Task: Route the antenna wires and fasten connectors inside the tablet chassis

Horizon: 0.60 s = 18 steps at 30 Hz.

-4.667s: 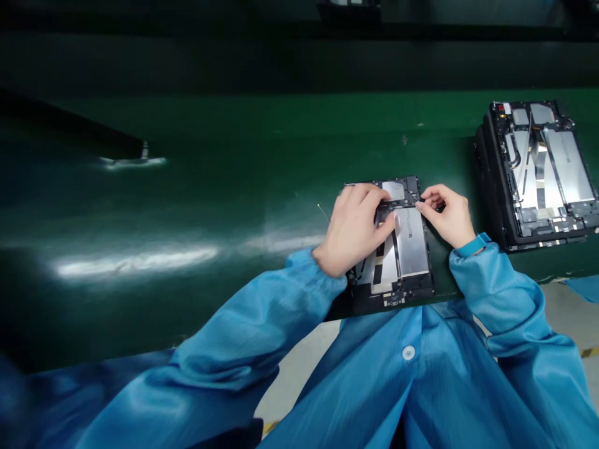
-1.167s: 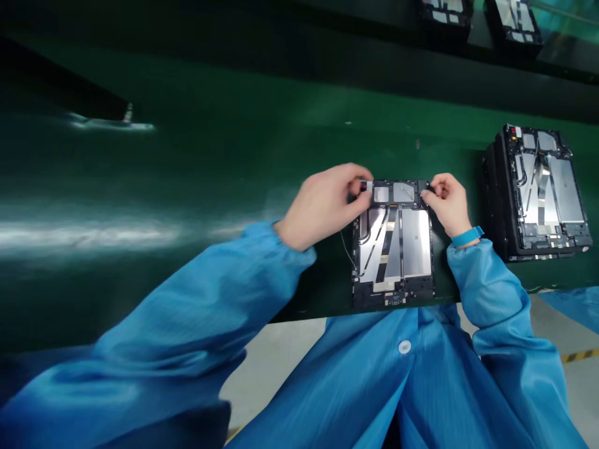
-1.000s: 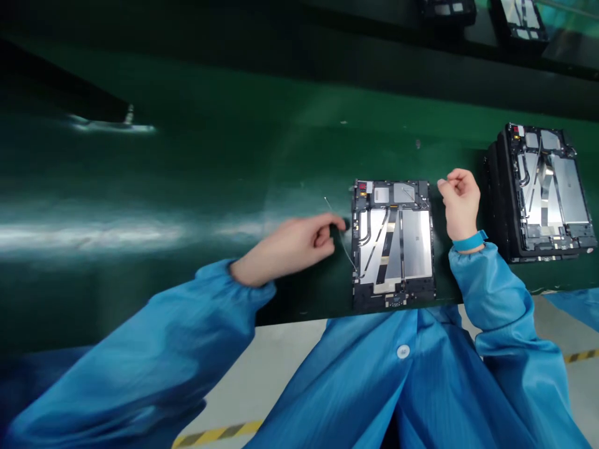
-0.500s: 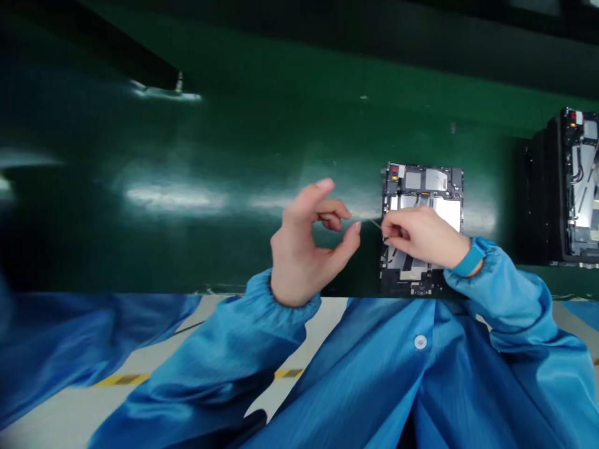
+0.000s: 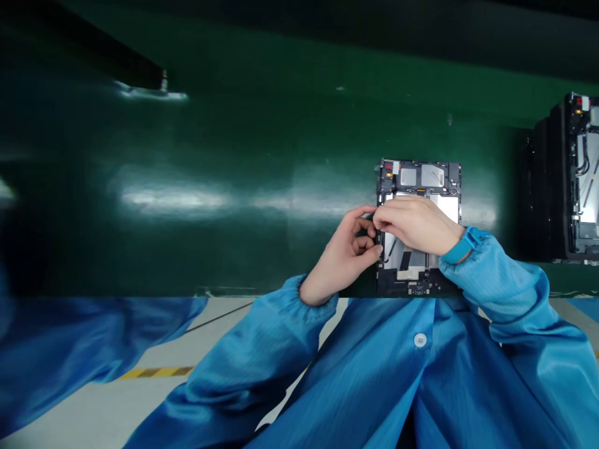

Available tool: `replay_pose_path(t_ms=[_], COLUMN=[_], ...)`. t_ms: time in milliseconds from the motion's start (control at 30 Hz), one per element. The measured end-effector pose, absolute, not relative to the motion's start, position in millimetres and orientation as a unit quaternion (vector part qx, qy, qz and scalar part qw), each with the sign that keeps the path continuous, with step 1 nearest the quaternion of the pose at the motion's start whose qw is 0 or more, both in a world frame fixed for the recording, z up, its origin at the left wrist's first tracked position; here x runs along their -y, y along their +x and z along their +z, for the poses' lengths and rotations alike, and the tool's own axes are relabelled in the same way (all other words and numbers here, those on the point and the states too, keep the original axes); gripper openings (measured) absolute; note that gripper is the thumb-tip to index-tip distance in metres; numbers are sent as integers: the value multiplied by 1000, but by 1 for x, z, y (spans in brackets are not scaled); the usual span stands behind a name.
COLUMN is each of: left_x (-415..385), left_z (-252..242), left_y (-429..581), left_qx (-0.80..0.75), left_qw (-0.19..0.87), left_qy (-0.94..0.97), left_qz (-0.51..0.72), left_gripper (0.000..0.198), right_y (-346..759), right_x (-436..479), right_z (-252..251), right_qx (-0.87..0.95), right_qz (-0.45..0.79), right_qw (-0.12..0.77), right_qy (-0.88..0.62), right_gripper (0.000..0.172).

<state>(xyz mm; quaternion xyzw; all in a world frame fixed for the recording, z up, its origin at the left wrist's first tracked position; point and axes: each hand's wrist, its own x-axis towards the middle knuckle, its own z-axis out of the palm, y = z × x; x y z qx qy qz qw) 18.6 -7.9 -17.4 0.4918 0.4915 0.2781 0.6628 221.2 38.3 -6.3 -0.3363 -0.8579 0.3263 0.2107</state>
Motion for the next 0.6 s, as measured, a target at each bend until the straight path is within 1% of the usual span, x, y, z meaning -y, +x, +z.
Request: replay_pose_path(t_ms=[167, 300, 433, 600], left_x=[3, -4, -7, -8], left_z=[-13, -10, -8, -6], left_y=[13, 8, 8, 9], left_qx=[-484, -483, -487, -491], left_qw=[685, 694, 686, 680], left_qy=[480, 480, 488, 495], left_qz=[257, 235, 233, 226], left_gripper=[69, 69, 69, 69], right_y=[228, 231, 231, 234], right_x=[-39, -40, -40, -41], right_z=[-2, 4, 7, 14], right_qx=[845, 832, 825, 809], right_qz=[363, 404, 414, 471], right_qw=[223, 206, 208, 161], right_qy=[-324, -319, -325, -313], right_gripper=[14, 21, 19, 18])
